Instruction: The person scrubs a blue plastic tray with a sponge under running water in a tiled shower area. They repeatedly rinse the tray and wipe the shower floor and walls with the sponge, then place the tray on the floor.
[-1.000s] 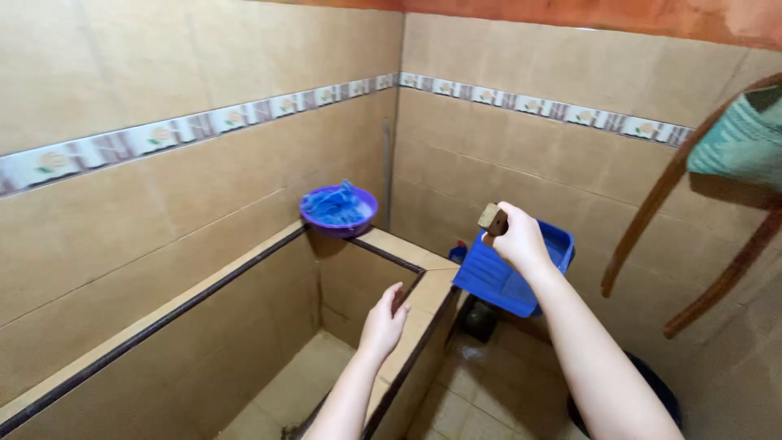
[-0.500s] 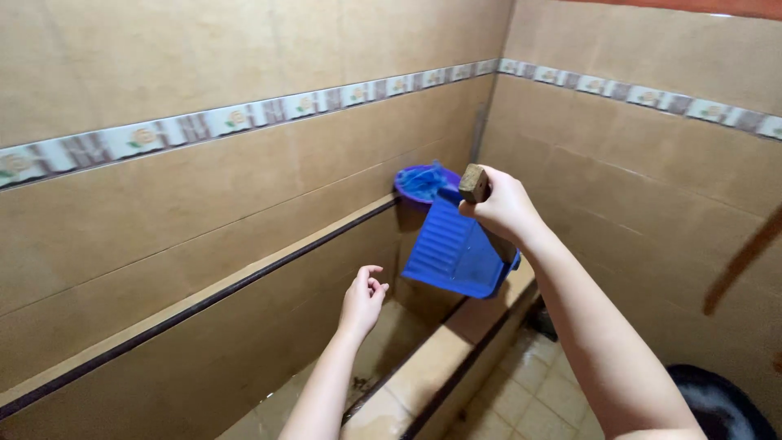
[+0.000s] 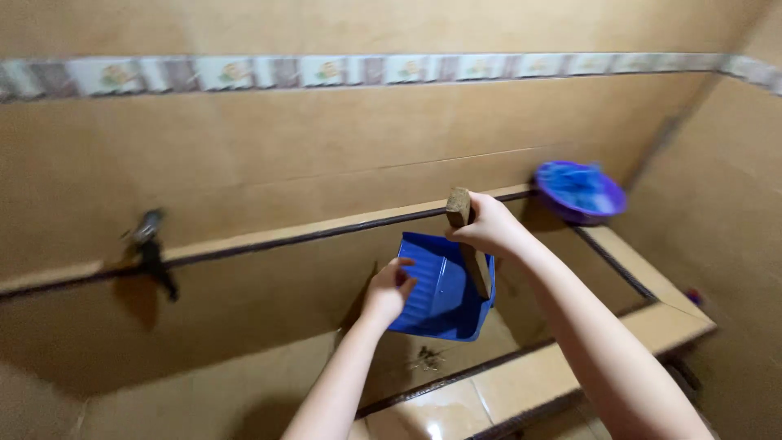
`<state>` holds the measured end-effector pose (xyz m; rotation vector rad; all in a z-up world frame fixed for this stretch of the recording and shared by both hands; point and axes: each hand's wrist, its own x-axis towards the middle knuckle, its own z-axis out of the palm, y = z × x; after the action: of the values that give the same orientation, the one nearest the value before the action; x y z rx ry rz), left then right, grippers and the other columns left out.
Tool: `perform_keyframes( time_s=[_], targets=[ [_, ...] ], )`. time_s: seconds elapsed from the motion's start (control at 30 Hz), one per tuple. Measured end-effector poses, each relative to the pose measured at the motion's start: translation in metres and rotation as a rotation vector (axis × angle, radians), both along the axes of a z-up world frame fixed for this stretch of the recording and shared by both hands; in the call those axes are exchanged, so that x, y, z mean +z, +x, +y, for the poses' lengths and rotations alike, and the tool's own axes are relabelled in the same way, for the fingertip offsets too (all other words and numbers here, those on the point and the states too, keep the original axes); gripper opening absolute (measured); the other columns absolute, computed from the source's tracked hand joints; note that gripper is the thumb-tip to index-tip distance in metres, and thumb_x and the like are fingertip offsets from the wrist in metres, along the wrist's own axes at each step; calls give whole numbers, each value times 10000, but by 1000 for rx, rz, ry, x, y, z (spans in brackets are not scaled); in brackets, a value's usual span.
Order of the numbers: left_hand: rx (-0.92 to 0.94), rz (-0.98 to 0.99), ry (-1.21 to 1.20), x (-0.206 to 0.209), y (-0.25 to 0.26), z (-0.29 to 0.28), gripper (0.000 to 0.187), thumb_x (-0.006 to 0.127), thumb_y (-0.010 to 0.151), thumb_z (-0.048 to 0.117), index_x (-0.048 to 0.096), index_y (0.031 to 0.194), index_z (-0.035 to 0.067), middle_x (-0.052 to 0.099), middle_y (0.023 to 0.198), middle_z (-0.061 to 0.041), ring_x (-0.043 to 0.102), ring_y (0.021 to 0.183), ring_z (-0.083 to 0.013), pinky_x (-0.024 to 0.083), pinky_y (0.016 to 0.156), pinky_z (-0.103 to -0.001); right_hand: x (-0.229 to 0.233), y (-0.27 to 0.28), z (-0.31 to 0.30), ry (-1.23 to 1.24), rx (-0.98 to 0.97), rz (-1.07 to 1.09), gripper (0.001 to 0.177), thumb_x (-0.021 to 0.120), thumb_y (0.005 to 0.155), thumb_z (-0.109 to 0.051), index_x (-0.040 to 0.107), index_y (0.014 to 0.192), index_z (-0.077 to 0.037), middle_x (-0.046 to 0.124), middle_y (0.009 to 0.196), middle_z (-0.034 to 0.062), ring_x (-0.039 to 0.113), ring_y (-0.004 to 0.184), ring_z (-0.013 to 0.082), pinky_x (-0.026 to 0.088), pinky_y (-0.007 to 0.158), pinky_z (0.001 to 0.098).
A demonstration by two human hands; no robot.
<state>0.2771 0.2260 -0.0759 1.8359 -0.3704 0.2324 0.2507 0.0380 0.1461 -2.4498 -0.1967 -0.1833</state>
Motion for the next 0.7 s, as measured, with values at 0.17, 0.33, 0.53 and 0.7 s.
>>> perform_keyframes(
  time_s=[0.17,0.33,0.53,0.7],
  targets=[
    [120,18,-16,-5,-5,25,382,795,856,125,690,1224,129,735,906,-79,712,814,-197,586,765,-335,-77,57,37,108,205,136,353,840,680,-125,672,980,-45,743,854,68,671,795,143,575,740,344],
    [274,-106,206,0,-23,37,630,895,695,137,612,1254,63,661,1159,-189,620,1055,-374,519,865,-436,-146,57,83,123,318,109,423,860,662,-155,700,1040,-54,766,897,63,729,847,164,581,810,343],
    [131,192,-228,-91,-35,39,566,809,785,216,596,1302,135,728,1200,-140,700,1124,-320,551,942,-421,-235,36,106,83,337,-29,509,900,633,-193,695,1072,-38,662,1184,158,657,1082,251,550,951,380],
    [291,551,206,-115,-55,45,477,690,923,260,593,1389,235,727,1144,-154,700,1038,-360,553,870,-466,-234,16,81,335,604,493,861,903,750,-363,439,1446,-159,518,1455,156,492,1374,258,436,1109,409]
  ],
)
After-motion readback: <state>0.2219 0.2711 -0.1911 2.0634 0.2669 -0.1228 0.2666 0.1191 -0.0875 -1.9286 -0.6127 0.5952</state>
